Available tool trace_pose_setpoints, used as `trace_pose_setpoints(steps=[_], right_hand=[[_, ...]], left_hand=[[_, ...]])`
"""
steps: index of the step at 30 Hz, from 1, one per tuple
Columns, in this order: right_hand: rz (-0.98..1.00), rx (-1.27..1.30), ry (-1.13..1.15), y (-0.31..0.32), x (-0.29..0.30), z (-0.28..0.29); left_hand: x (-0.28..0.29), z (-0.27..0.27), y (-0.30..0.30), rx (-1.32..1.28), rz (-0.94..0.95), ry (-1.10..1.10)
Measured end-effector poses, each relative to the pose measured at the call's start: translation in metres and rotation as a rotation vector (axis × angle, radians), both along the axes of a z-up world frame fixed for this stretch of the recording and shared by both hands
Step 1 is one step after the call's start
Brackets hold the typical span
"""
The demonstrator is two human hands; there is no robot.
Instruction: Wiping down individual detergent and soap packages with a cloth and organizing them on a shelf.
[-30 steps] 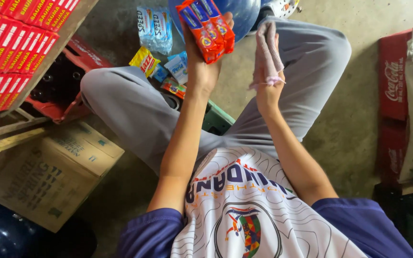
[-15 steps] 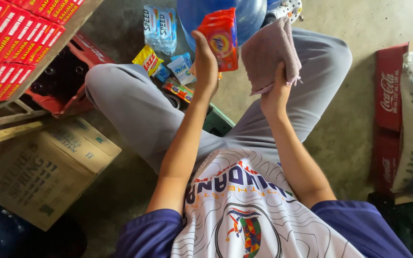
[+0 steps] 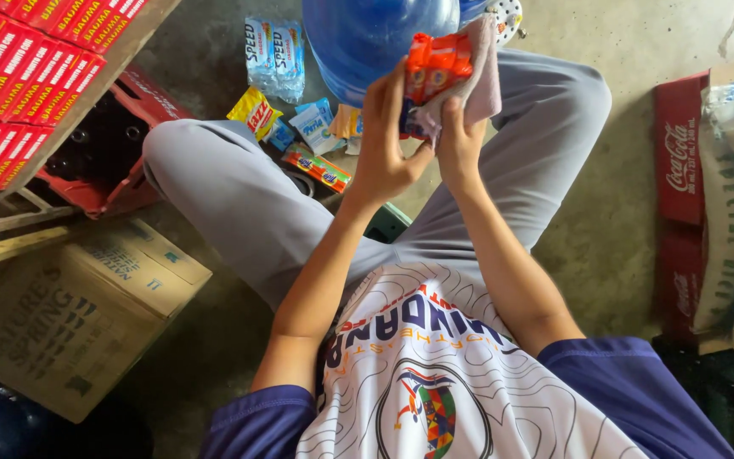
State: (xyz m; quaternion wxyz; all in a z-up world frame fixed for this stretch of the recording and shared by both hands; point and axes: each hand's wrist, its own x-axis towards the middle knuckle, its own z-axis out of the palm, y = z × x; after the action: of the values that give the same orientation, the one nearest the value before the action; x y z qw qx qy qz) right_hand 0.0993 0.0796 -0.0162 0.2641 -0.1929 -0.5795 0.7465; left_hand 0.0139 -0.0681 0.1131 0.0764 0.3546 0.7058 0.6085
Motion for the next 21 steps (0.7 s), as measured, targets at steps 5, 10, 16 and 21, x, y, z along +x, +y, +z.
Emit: trace_pose_setpoints(steps=[5, 10, 16, 21], right_hand=[[-0.178, -0.221, 0.077, 0.001, -0.007, 0.025], [-0.16, -0.516, 0.207, -0.002, -0.006, 0.056], [0.0, -0.875, 0.261, 0.002, -0.007, 0.092], [-0.081, -0.561, 0.239, 0.049, 0.021, 0.03]], left_hand=[[0.004, -0.003, 0.002, 0.079, -0.011, -0.028], [0.002, -0.014, 0.003, 0.268, -0.177, -0.619], [0.007, -0.035, 0.012, 0.186, -0.142, -0.614], [0.018, -0.046, 0.018, 0.3, -0.151, -0.721]])
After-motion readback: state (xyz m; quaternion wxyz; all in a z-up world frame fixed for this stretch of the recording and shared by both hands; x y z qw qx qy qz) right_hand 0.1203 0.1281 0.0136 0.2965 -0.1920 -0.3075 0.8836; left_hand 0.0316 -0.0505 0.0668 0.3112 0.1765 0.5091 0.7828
